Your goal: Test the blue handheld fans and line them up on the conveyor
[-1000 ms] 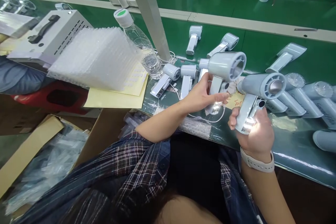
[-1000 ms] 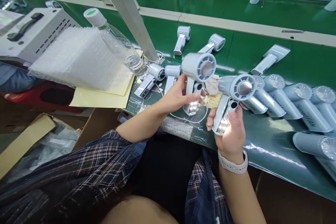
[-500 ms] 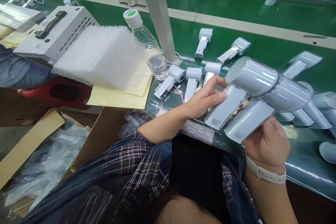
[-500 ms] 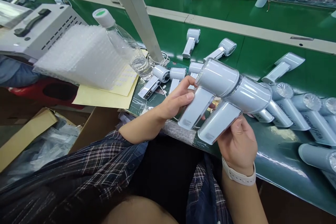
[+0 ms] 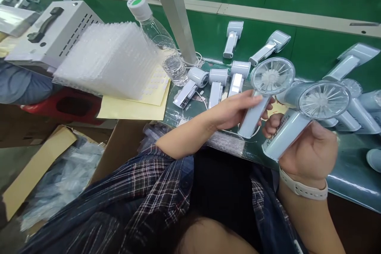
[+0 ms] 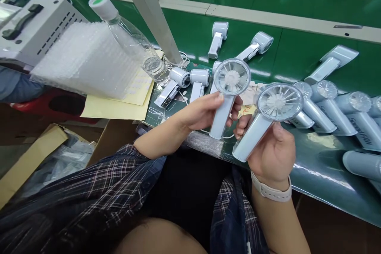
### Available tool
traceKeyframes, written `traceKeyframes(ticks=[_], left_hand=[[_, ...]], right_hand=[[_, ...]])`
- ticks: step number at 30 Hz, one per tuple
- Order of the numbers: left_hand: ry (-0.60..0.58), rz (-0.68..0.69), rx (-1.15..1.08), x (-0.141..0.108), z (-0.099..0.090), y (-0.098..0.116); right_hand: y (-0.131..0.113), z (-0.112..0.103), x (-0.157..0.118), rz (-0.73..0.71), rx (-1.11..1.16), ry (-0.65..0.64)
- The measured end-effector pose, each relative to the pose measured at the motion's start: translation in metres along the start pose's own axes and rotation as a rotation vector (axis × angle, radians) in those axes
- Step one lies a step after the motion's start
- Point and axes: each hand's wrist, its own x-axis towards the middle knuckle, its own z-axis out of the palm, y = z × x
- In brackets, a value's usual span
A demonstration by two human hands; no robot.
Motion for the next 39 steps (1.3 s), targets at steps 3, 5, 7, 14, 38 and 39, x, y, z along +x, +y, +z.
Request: traceKeyframes(ticks=[3, 5, 7, 14, 38, 39], left_hand=[[-0.016, 0.003, -0.041, 0.004, -0.004, -0.002], [-0.030, 0.018, -0.044, 0.004, -0.006, -0.003], [-0.038, 0.022, -0.035, 0.004, -0.006, -0.003], [-0.026, 0.001, 0.013, 0.000, -0.005, -0.003], [-0.050, 0.489, 0.765, 0.004, -0.016, 0.000], [-0.070, 0.562, 0.838, 0.005, -0.016, 0.000]], right_hand=[[-0.003, 0.001, -0.003, -0.012, -0.004, 0.034], [-0.006, 0.001, -0.005, -0.031, 0.012, 0.053], [-0.009, -0.001, -0.006, -0.041, 0.032, 0.055], [-0.007, -0.013, -0.001, -0.159, -0.013, 0.108], [0.006, -0.031, -0.007, -0.625, -0.500, -0.034], [0.005, -0.032, -0.006, -0.661, -0.508, -0.109]])
